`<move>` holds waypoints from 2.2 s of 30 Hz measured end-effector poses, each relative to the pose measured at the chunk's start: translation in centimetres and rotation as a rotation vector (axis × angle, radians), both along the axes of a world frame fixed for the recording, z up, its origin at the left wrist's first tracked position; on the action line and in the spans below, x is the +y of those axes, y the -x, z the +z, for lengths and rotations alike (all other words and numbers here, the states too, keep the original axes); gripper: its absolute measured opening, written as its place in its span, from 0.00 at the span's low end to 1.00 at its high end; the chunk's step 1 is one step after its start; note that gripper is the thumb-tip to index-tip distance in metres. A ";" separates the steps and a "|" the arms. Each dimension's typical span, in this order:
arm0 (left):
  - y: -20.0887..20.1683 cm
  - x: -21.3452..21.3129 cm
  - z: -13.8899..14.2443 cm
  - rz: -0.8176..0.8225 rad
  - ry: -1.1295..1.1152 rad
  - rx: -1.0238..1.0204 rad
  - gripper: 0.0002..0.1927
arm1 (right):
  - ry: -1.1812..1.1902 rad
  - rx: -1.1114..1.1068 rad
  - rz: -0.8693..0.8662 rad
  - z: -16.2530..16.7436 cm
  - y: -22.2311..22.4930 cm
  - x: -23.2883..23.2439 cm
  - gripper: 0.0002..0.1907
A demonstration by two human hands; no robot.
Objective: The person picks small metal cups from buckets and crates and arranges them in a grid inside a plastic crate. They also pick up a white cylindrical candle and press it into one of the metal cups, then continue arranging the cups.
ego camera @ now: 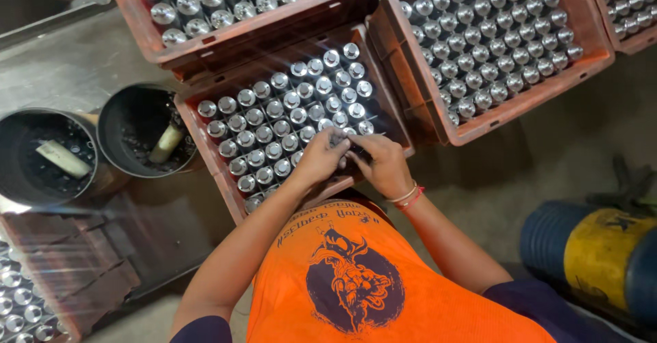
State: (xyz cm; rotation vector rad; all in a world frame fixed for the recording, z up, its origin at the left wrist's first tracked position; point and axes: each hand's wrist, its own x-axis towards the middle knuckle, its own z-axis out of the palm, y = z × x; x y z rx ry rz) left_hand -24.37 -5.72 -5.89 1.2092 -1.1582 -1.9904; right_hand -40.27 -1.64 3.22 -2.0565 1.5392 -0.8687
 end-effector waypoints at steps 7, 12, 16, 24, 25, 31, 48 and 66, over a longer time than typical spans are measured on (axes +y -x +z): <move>1.2 -0.8 0.0 0.116 -0.112 0.129 0.11 | 0.001 -0.037 -0.233 -0.6 3.6 -1.9 0.10; -0.2 -1.1 -0.7 0.146 -0.147 0.194 0.12 | 0.109 0.184 -0.004 -2.9 5.1 -3.3 0.08; -0.8 -0.7 -1.4 0.186 -0.114 0.169 0.12 | 0.161 0.322 0.064 -3.8 4.4 -2.7 0.09; -0.4 -0.7 -1.8 0.143 -0.085 0.126 0.09 | 0.021 0.555 0.141 -0.4 3.4 -1.2 0.10; 0.0 -0.8 -1.6 0.137 -0.082 0.107 0.09 | 0.022 0.571 0.160 -0.2 3.5 -1.2 0.09; 1.4 0.0 0.1 0.022 0.027 0.102 0.09 | 0.034 -0.013 -0.136 -1.4 4.4 -0.8 0.09; 1.7 0.7 -0.6 0.081 -0.130 0.256 0.09 | 0.089 0.283 -0.004 -2.0 5.7 0.4 0.02; -23.0 1.8 1.3 0.978 -0.041 0.584 0.08 | 0.039 0.525 0.113 -2.6 2.7 -0.6 0.03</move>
